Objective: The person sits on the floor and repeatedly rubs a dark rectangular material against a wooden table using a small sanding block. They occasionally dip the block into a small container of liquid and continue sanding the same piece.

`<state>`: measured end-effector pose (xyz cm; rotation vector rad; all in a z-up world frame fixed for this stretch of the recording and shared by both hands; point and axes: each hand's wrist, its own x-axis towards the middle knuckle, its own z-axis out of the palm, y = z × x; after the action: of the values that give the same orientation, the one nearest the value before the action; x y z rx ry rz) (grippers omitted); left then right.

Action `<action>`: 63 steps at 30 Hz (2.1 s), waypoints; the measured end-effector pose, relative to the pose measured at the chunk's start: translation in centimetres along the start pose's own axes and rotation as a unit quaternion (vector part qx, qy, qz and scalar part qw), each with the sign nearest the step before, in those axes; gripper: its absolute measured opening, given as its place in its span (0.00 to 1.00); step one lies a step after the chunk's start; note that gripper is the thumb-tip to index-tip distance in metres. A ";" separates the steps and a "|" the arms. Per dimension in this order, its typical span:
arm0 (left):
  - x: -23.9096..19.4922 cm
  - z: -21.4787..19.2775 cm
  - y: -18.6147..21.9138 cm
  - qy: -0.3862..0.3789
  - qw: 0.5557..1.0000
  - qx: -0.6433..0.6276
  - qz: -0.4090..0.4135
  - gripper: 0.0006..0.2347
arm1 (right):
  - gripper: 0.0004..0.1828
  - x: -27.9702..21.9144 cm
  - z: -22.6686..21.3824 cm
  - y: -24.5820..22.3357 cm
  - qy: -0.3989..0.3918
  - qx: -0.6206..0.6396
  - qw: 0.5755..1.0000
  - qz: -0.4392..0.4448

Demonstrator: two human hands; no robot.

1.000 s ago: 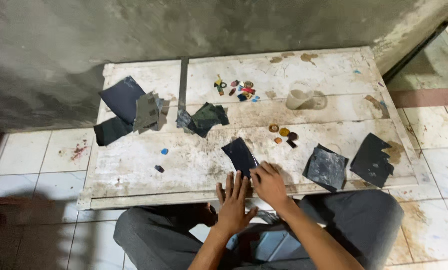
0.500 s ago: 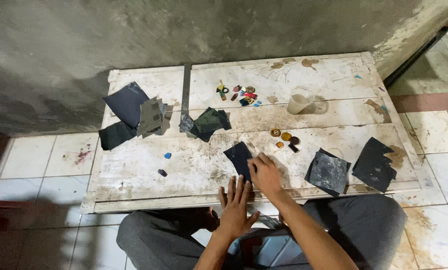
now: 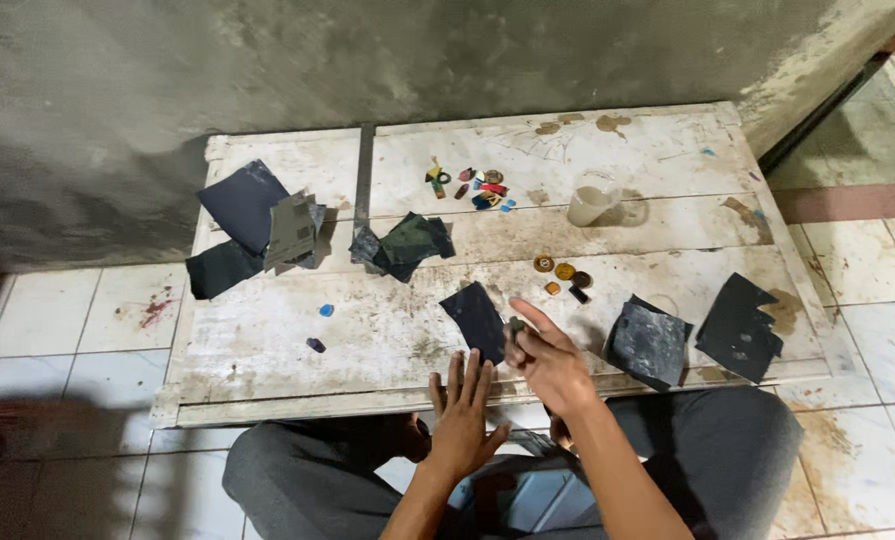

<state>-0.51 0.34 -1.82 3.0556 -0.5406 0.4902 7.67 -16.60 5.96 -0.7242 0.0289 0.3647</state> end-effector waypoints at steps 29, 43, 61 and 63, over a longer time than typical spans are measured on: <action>0.4 -0.6 0.1 -0.103 0.975 -0.195 -0.021 0.40 | 0.10 -5.0 5.9 -3.7 -0.212 0.076 0.973 -0.048; 0.6 -1.2 -0.5 -0.106 0.965 -0.240 -0.021 0.40 | 0.04 2.1 -3.7 5.4 0.085 -0.747 0.557 -0.353; 0.4 -1.2 -0.3 -0.108 0.956 -0.272 -0.037 0.39 | 0.03 5.6 -3.9 5.0 0.033 -0.768 0.540 -0.342; 0.4 -0.9 -0.3 -0.107 0.954 -0.278 -0.036 0.38 | 0.07 8.0 -4.6 5.0 0.034 -0.782 0.554 -0.284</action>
<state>-0.28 0.57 -0.83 2.5788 -0.4692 -0.0085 13.98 -13.62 -1.85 -2.4727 -0.5340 -0.4376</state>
